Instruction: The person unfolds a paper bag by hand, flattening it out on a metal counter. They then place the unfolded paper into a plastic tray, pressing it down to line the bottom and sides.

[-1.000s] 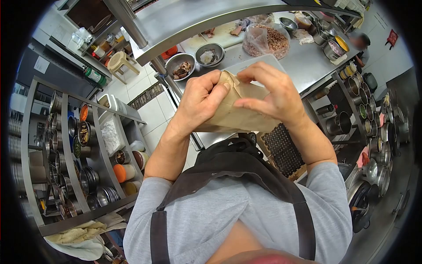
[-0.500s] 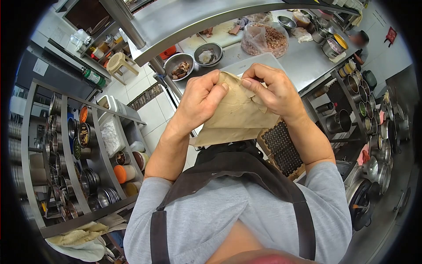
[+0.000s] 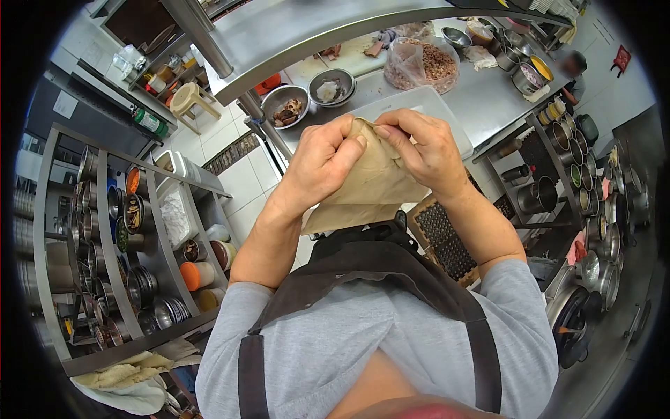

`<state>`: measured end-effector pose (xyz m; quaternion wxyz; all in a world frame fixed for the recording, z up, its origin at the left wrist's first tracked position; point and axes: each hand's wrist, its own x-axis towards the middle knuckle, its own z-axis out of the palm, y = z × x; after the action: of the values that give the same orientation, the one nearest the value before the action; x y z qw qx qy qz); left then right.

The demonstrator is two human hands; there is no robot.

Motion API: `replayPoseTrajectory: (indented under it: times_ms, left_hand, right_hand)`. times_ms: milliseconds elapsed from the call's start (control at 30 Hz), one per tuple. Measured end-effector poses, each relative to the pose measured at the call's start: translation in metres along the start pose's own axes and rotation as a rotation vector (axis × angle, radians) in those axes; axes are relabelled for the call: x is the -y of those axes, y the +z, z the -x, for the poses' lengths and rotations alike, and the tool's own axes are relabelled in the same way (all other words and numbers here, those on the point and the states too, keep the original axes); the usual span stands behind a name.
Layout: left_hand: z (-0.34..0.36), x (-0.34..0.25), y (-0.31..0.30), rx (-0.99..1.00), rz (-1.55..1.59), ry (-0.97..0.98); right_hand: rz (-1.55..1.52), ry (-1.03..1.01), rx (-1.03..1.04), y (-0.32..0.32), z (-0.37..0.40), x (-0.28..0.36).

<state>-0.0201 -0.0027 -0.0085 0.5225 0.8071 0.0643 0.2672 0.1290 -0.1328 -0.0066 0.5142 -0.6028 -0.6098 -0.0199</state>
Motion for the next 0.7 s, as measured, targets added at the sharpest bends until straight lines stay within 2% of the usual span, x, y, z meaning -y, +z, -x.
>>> replayPoseTrajectory:
  times_ms: [100,133,167,200,267,300,500,567,700]
  left_hand:
    - [-0.001,0.001,0.0,0.017,0.003,0.021]
    - [-0.001,0.0,-0.002,0.019,0.003,0.021]
    - [-0.001,-0.002,-0.007,0.089,-0.006,-0.062]
    - [-0.001,-0.003,-0.01,0.159,-0.015,-0.146]
    - [-0.001,-0.001,-0.011,0.165,0.013,-0.15]
    - [-0.001,0.0,-0.011,0.168,0.042,-0.154]
    - [0.001,0.003,-0.005,0.032,0.331,-0.247]
    - [0.001,0.004,-0.007,0.02,0.355,-0.24]
    - [0.0,0.007,-0.005,-0.001,0.399,-0.276]
  right_hand:
    - [-0.029,0.009,0.053,-0.005,0.0,0.001]
    - [-0.081,0.097,0.085,-0.008,-0.001,0.001]
    - [-0.133,0.184,0.116,-0.01,-0.002,0.001]
    - [-0.132,0.186,0.114,-0.01,-0.002,-0.001]
    - [-0.424,0.387,0.136,-0.008,-0.002,-0.006]
    - [-0.425,0.39,0.136,-0.008,-0.002,-0.007]
    - [-0.179,0.213,0.153,-0.013,-0.001,0.007]
    - [0.081,0.027,0.127,-0.012,0.003,0.012]
    - [0.158,-0.014,0.075,-0.004,0.009,-0.004]
